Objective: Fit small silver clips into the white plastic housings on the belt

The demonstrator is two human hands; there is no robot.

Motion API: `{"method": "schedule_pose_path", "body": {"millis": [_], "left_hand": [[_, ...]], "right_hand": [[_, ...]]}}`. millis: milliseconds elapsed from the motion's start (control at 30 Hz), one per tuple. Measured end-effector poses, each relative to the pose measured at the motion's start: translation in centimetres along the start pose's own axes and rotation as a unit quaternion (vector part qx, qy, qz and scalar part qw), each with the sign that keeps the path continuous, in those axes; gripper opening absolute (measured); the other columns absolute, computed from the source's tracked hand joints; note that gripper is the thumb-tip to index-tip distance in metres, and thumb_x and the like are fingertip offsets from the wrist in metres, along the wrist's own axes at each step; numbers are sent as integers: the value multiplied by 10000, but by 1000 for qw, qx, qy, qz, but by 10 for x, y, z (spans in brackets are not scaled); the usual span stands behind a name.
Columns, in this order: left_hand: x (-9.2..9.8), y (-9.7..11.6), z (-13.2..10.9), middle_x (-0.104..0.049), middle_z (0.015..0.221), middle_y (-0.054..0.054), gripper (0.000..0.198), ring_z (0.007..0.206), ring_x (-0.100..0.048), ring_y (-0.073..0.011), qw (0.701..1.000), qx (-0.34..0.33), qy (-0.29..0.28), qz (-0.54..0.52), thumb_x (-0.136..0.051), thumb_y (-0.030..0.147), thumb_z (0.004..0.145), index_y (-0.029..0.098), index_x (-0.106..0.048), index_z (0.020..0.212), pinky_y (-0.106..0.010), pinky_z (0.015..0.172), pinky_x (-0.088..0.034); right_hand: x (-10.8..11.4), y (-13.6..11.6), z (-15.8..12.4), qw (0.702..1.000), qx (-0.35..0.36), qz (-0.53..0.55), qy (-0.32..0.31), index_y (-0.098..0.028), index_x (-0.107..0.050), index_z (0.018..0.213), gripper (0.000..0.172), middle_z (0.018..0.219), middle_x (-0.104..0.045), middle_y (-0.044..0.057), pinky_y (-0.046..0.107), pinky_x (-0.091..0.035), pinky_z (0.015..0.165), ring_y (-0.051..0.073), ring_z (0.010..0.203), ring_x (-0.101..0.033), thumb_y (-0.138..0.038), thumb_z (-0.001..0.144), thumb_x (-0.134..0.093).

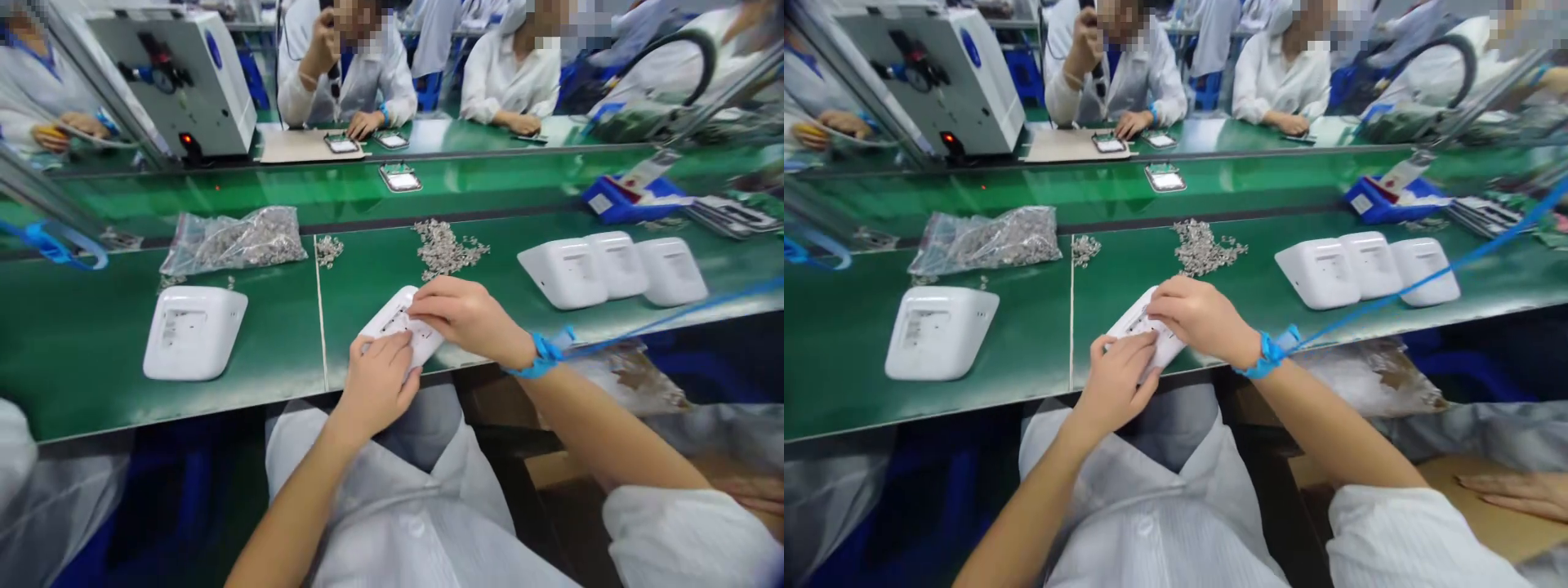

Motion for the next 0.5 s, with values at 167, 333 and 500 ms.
{"method": "schedule_pose_path", "body": {"millis": [167, 333, 500], "left_hand": [[0, 9, 1, -676, 1318, -150, 248, 1181, -647, -270, 1000, 19, 11, 17, -566, 303, 987, 132, -625, 1158, -470, 1018, -365], [49, 5, -16, -710, 1206, -102, 220, 1112, -668, -258, 969, 48, 210, -123, -673, 229, 928, 206, -634, 1143, -459, 953, -462], [94, -5, -46, -648, 778, -30, 266, 794, -635, -188, 929, 100, 307, -182, -614, 240, 968, 191, -595, 707, -375, 760, -493]], "right_hand": [[-16, 17, 20, 991, 55, -35, -116, -156, -752, 922, 215, 960, -720, 96, 318, -536, 694, 215, 855, -664, -124, 982, -548], [-3, 18, 27, 995, 46, 13, -89, -153, -731, 944, 189, 970, -723, 92, 325, -547, 744, 216, 883, -675, -132, 985, -548], [14, 9, 14, 996, 3, 58, -73, -190, -713, 951, 153, 972, -727, 73, 326, -557, 754, 208, 886, -683, -136, 970, -572]]}}
Point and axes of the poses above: each hand's wrist, its own z-axis towards the middle knuckle, its own x-axis out of the back of the hand, y = z × x, the point moved 1 cm from there along z, towards the middle knuckle
